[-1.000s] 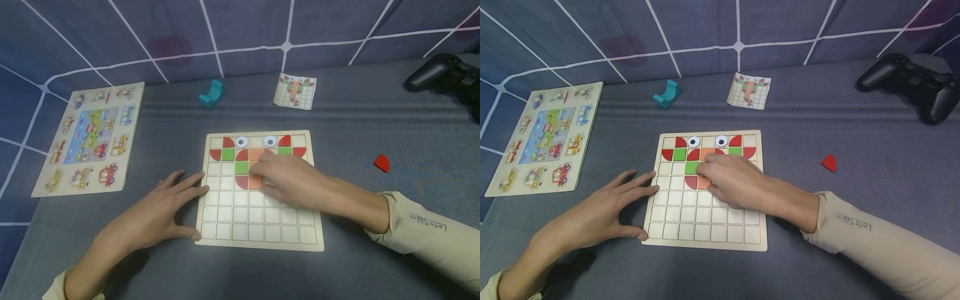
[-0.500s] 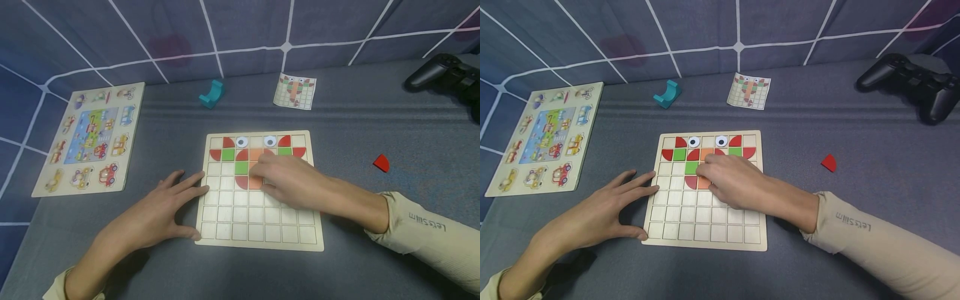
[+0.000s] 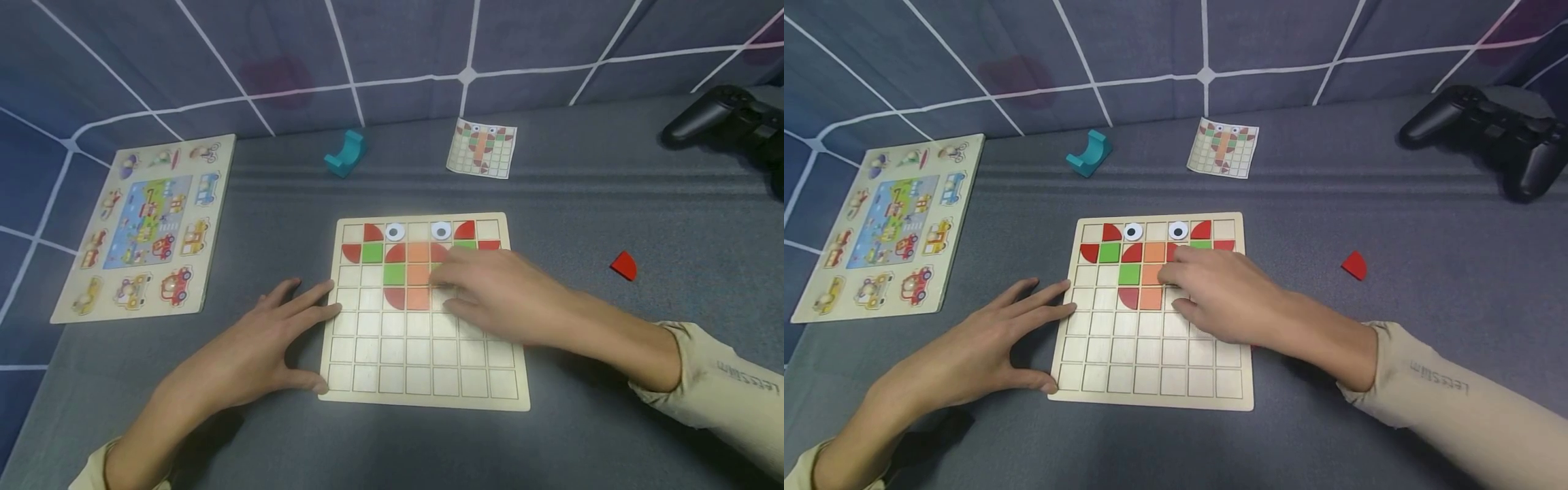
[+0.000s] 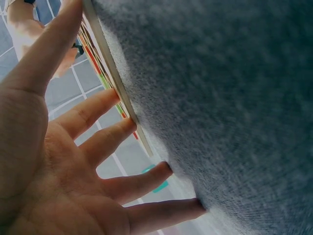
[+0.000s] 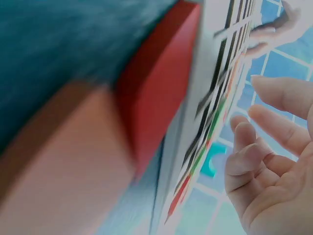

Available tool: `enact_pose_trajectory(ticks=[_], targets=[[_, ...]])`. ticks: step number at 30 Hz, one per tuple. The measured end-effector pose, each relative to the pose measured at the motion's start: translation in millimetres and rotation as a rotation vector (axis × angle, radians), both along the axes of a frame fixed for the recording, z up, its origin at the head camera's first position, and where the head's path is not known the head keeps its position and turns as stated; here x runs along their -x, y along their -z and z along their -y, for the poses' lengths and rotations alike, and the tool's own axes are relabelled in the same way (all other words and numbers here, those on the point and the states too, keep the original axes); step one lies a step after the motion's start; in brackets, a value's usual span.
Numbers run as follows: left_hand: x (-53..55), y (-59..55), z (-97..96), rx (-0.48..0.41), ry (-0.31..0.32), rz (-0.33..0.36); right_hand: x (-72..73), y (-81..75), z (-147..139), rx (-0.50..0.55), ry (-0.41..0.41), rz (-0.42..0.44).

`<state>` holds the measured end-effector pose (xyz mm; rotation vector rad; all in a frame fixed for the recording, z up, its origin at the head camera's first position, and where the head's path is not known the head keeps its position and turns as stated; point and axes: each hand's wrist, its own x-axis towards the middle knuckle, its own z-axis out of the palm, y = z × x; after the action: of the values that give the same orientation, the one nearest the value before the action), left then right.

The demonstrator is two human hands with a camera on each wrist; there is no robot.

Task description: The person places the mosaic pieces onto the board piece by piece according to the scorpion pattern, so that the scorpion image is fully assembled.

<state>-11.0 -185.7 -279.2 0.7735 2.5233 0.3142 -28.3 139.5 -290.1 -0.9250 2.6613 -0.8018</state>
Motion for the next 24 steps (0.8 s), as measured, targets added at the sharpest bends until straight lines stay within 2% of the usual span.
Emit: enact_pose_trajectory(ticks=[4,9,17,20,24], targets=[[-0.6,0.6,-0.1,0.004,-0.004,-0.001,-2.2,-3.7,-25.0,-0.005,0.061,0.004],[-0.9,0.1,-0.3,0.000,-0.007,-0.002,-3.5,-5.0,-62.5,-0.072,0.152,-0.025],[-0.3,-0.6,0.6,-0.007,-0.017,0.036,-7.1,7.5,-127.6,-0.211,0.276,-0.063],[0.1,-0.4,0.2,-0.004,-0.017,0.037,-11.1,11.5,-145.1,-0.253,0.321,-0.053],[0.4,0.5,-0.4,0.003,-0.016,0.037,-15.2,14.5,-160.0,-0.294,0.338,-0.049]])
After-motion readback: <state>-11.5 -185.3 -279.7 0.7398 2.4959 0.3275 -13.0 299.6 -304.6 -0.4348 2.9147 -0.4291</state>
